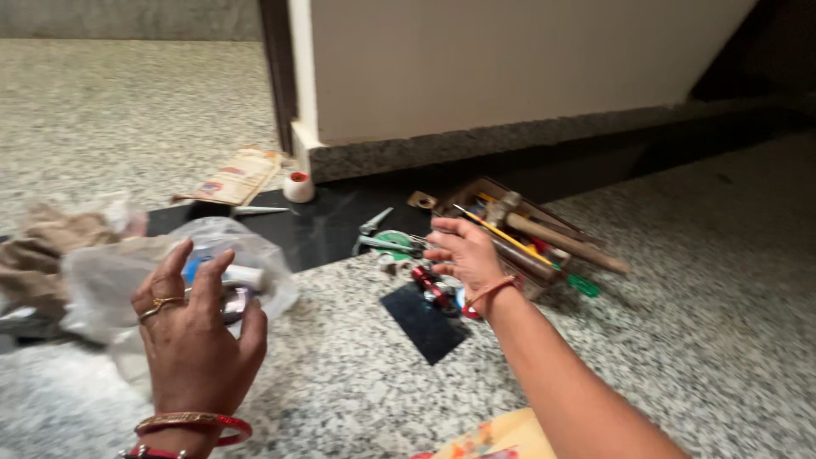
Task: The person sits on the floor and organizes various small items, including tape rolls, a flashlight, a marker, and a grinding disc, into a clear plastic bag. They pick up each item from the floor and place it into the bag one by one.
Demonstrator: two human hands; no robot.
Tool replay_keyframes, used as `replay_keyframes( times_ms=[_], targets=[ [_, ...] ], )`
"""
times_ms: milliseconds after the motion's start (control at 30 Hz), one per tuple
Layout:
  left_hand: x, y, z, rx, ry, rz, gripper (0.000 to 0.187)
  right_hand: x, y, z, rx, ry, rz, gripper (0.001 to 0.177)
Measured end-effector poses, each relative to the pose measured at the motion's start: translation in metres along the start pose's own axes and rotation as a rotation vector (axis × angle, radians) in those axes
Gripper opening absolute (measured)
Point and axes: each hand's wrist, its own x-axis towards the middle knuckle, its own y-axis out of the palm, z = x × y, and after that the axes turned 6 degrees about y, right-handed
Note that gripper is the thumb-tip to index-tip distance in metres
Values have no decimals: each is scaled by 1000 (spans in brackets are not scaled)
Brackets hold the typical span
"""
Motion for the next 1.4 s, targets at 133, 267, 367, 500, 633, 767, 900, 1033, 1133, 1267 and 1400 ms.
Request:
replay_keyframes(
  times_ms=[133, 267, 367, 500, 633, 767, 900, 1033, 1133, 1267, 1400],
  targets=[
    [0, 30, -29, -55, 1, 34, 54, -2, -52, -21, 200, 87, -157, 34],
    [4, 61, -43, -38, -6, 114, 54, 11, -73, -38, 258, 134, -203, 29],
    [6, 85, -47, -38, -46, 197, 58, 23, -75, -47, 264, 145, -198, 25],
    [10, 130, -54, -105, -78, 275, 60, 32, -75, -50, 301, 158, -103, 21],
    [23, 180, -66, -118, -112, 427, 62, 37, -76, -41, 381, 156, -149, 23],
    [34, 223, -88, -225, -133, 503, 57, 38, -79, -29, 440, 142, -234, 27],
    [37, 252, -109, -181, -125, 793, 64, 40, -74, -23, 516, 137, -290, 35],
    [23, 266, -125, -34, 20, 1018, 71, 45, -62, -25, 510, 113, -266, 42],
    [16, 270, -127, 37, 169, 965, 65, 45, -53, -29, 485, 128, -269, 45],
    [11, 270, -118, 86, 255, 939, 47, 47, -48, -34, 456, 150, -237, 44],
    [5, 262, -109, 130, 316, 923, 25, 53, -46, -44, 390, 171, -217, 40]
  ],
)
